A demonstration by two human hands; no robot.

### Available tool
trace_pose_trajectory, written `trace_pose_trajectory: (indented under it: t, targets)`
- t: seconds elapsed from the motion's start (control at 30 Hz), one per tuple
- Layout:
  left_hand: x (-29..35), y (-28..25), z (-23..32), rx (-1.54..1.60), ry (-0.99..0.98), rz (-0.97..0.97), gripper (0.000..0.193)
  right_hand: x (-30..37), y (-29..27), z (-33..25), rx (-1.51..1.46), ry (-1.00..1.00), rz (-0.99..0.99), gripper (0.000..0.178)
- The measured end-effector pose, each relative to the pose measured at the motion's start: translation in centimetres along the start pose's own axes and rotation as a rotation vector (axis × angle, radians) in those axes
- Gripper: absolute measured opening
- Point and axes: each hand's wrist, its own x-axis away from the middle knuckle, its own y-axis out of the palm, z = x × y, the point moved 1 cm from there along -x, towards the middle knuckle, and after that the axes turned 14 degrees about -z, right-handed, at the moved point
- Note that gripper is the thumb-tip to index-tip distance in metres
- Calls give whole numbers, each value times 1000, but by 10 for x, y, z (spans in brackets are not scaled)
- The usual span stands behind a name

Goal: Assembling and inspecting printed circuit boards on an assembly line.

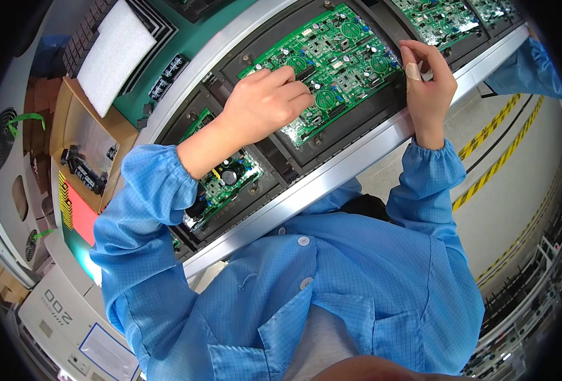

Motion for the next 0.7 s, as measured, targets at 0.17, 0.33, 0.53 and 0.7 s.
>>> trace_pose_trajectory:
  t: [0.17, 0.33, 0.53, 0.7]
  targets:
    - [1, 1, -1, 5, 5, 2, 17, 0, 0, 2, -21, 7, -1, 12]
    - [0, 0, 0, 9, 10, -13, 17, 0, -1, 6, -9, -6, 2, 12]
    - [-2, -5, 2, -1, 9, -87, 20, -1, -4, 8, -15, -34, 5, 12]
    - [-2, -10, 1, -52, -19, -141, 23, -6, -4, 5, -52, -21, -11, 12]
